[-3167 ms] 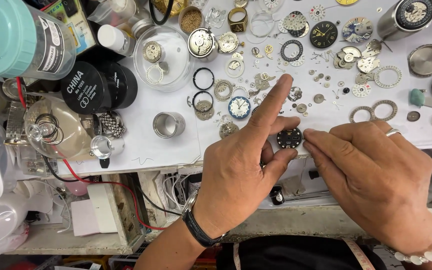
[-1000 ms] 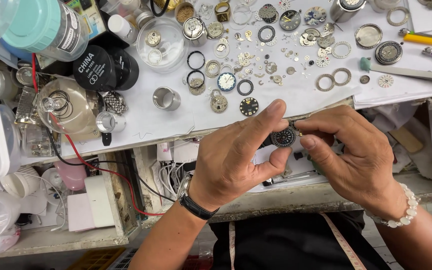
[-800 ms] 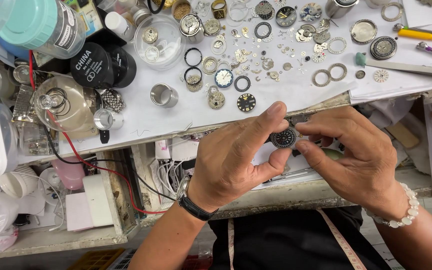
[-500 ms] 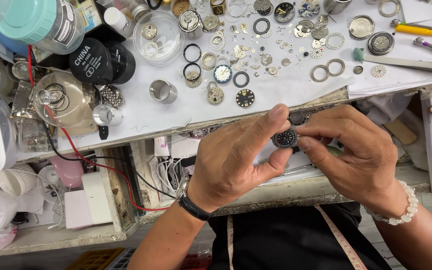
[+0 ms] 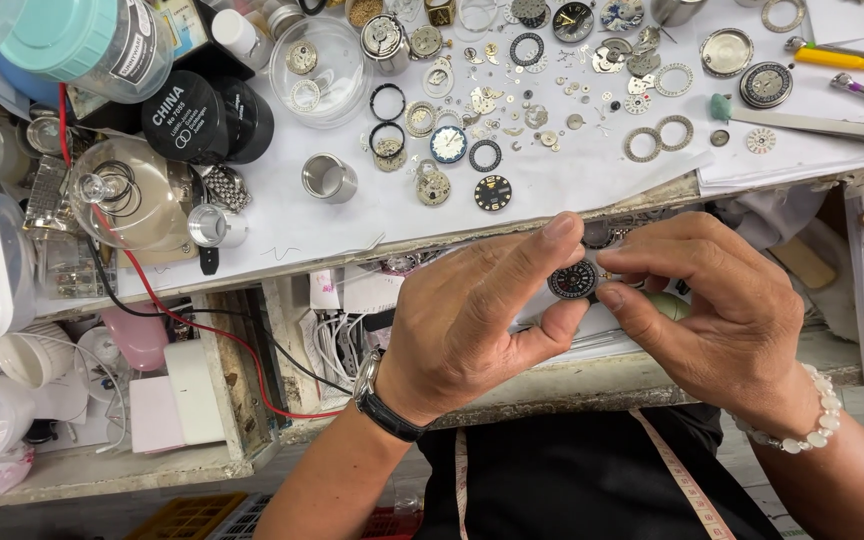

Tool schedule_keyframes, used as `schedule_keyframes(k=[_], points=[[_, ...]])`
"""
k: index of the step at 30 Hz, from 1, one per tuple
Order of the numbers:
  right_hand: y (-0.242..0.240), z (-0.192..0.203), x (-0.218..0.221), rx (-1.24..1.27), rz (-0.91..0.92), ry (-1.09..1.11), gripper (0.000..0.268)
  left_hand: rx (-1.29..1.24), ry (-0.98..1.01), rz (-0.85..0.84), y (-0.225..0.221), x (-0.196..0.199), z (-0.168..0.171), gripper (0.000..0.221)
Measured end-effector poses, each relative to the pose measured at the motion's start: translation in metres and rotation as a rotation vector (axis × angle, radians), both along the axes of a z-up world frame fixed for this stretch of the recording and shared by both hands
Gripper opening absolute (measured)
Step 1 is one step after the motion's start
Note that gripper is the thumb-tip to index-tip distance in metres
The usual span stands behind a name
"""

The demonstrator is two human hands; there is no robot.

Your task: Repairing a watch by using tweezers to precisely place and secure tiny components onto the movement and dial.

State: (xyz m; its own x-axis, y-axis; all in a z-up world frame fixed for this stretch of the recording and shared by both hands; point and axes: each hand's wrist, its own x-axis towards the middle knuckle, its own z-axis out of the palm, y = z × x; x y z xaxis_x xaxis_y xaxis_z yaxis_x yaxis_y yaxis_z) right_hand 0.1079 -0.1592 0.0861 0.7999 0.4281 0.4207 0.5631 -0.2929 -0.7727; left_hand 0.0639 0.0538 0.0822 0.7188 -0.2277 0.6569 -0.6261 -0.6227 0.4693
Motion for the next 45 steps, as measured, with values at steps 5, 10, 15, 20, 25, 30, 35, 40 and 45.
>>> schedule_keyframes(k=[5, 10, 15, 20, 25, 30, 35, 40, 45], points=[[-0.001, -0.003, 0.001, 0.020, 0.012, -0.023, 0.018, -0.002, -0.017, -0.004, -0.001, 0.001, 0.000, 0.058], [-0.002, -0.002, 0.003, 0.015, 0.040, -0.046, 0.017, -0.027, 0.012, -0.020, 0.000, 0.000, -0.001, 0.060], [-0.004, -0.001, 0.005, 0.025, 0.082, -0.074, 0.017, -0.040, 0.020, -0.023, -0.001, -0.003, -0.004, 0.060], [-0.004, -0.003, 0.004, 0.044, 0.090, -0.097, 0.009, -0.068, 0.031, -0.023, -0.003, -0.004, -0.004, 0.061], [-0.005, -0.007, 0.003, 0.046, 0.079, -0.090, 0.009, -0.101, 0.086, -0.030, -0.003, -0.006, -0.005, 0.075], [-0.002, -0.009, 0.003, 0.078, 0.092, -0.103, 0.009, -0.125, 0.087, -0.070, -0.001, -0.007, -0.008, 0.078], [-0.001, -0.012, -0.001, 0.101, 0.045, -0.008, 0.008, -0.131, 0.079, -0.063, 0.000, -0.008, -0.008, 0.077], [0.000, -0.006, 0.000, 0.090, 0.055, 0.056, 0.012, -0.094, 0.060, -0.041, 0.001, -0.008, -0.011, 0.081], [0.003, -0.004, 0.001, 0.093, 0.071, 0.039, 0.007, -0.074, 0.052, -0.031, 0.002, -0.008, -0.011, 0.075]])
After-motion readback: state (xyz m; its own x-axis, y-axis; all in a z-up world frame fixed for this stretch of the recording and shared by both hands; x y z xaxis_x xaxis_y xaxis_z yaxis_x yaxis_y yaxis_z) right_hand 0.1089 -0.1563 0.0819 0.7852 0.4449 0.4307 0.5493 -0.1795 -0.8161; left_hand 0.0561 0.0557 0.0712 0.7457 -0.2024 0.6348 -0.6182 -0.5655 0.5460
